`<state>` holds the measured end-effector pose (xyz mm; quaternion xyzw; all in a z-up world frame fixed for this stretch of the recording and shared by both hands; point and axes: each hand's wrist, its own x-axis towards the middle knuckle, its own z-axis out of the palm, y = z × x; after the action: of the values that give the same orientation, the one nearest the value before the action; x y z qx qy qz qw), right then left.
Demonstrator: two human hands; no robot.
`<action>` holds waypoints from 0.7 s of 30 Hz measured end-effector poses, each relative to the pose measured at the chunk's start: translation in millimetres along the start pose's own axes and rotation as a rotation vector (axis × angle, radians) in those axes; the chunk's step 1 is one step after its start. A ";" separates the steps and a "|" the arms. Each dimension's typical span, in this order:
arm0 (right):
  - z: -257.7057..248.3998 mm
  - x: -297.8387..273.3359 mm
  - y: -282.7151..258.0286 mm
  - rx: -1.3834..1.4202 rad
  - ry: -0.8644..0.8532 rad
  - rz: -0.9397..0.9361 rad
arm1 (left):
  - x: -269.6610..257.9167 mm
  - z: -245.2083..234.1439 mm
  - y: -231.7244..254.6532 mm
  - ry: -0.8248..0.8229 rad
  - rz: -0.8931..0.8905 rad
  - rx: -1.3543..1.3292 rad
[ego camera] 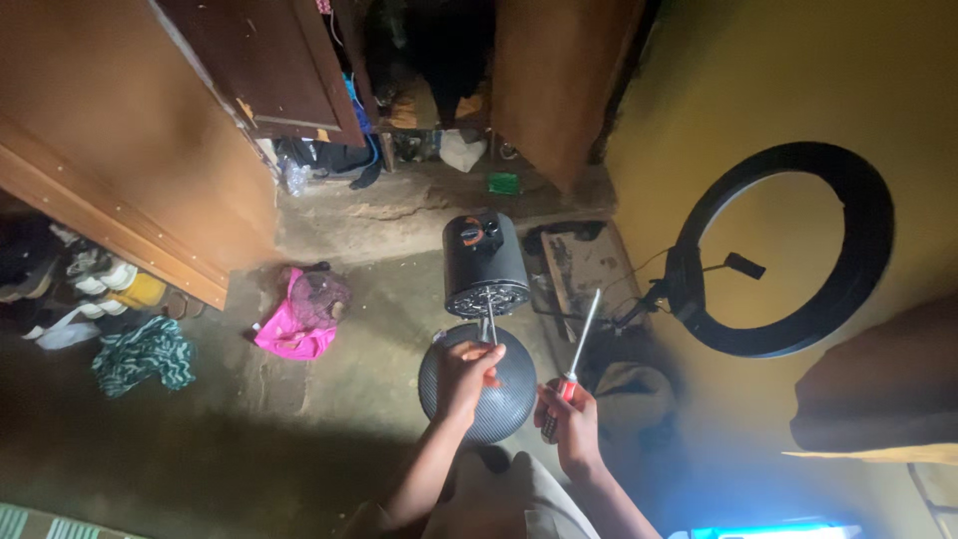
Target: The person uses a screwdriver to loosen and remove the central nut on a standing fan, then removes the front grille and places it aside. The person continues to loosen the rear nut on the fan motor housing.
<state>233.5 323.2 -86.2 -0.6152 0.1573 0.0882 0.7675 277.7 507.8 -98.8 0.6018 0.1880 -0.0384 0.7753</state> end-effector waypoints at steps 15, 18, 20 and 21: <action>-13.7 -7.8 10.2 0.005 0.050 0.026 | 12.2 7.5 -17.1 -0.349 -0.235 -0.665; -11.1 -6.1 7.9 -0.002 0.087 0.095 | 15.2 9.5 -23.6 -0.274 -0.166 -0.612; -11.3 -8.0 10.9 -0.014 0.085 0.086 | 16.0 12.3 -24.4 -0.182 -0.129 -0.454; -12.0 -8.6 12.7 -0.018 0.081 0.077 | 15.7 14.3 -22.9 -0.135 -0.110 -0.376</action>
<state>219.7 315.0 -97.1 -0.6187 0.2112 0.0942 0.7509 289.2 490.6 -122.1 0.4314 0.1721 -0.0852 0.8815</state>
